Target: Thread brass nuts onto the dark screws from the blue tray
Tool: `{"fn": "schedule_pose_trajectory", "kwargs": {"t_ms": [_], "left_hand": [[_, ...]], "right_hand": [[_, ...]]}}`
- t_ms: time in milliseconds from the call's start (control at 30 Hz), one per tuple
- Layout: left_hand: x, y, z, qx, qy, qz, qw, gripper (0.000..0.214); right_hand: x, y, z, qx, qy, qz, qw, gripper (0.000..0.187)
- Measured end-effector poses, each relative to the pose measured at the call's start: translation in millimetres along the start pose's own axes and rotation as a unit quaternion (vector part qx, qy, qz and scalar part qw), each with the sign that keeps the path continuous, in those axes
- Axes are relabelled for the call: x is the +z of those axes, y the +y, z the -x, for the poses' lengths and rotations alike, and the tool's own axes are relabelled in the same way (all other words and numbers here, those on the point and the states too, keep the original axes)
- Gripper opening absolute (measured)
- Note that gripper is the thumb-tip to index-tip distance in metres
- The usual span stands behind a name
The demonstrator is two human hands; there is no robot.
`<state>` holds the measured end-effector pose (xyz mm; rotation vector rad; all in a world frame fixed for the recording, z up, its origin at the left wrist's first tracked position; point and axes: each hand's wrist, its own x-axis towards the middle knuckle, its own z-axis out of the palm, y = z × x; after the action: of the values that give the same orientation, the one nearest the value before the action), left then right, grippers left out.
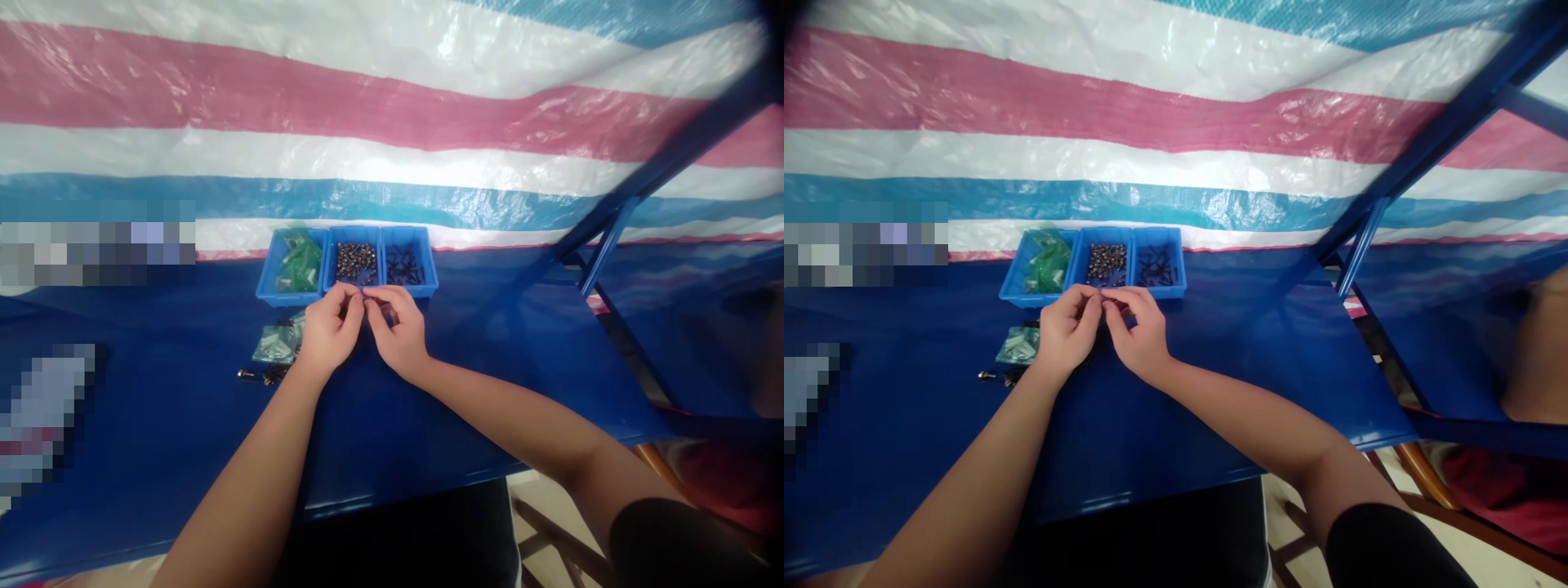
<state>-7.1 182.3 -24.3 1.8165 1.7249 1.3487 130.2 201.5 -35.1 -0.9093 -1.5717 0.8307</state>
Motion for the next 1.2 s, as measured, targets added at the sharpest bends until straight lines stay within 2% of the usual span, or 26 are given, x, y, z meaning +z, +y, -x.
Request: {"fn": "schedule_pose_trajectory", "kwargs": {"t_ms": [200,467,600,733,900,1033,1200], "left_hand": [[-1.3,0.9,-0.4,0.003,0.000,0.006,1.000,0.022],[0.1,0.6,-0.1,0.009,-0.003,0.026,1.000,0.029],[0.7,-1.5,-0.5,-0.016,0.020,0.049,0.998,0.029],[0.3,-3.0,-1.4,-0.026,0.043,0.044,0.998,0.028],[0.6,-2.4,-2.2,-0.012,0.013,0.046,0.999,0.027],[-0.1,-0.5,-2.6,-0.013,-0.003,0.033,0.999,0.027],[-1.2,-0.1,-2.4,0.001,0.000,0.039,0.999,0.024]], "right_hand": [[1.6,2.0,1.1,-0.016,-0.005,-0.032,0.999,0.022],[-3.0,-2.1,2.3,-0.038,0.005,0.011,0.999,0.022],[-4.8,-8.7,-10.9,-0.033,-0.038,0.014,0.999,0.019],[-4.5,-9.0,-23.1,0.007,-0.075,-0.021,0.997,0.017],[-8.0,1.6,-20.8,-0.035,-0.074,-0.004,0.997,0.015],[-7.0,8.0,-15.2,0.004,-0.058,-0.068,0.996,0.017],[-1.6,5.4,-11.4,0.062,-0.041,-0.096,0.993,0.019]]}}
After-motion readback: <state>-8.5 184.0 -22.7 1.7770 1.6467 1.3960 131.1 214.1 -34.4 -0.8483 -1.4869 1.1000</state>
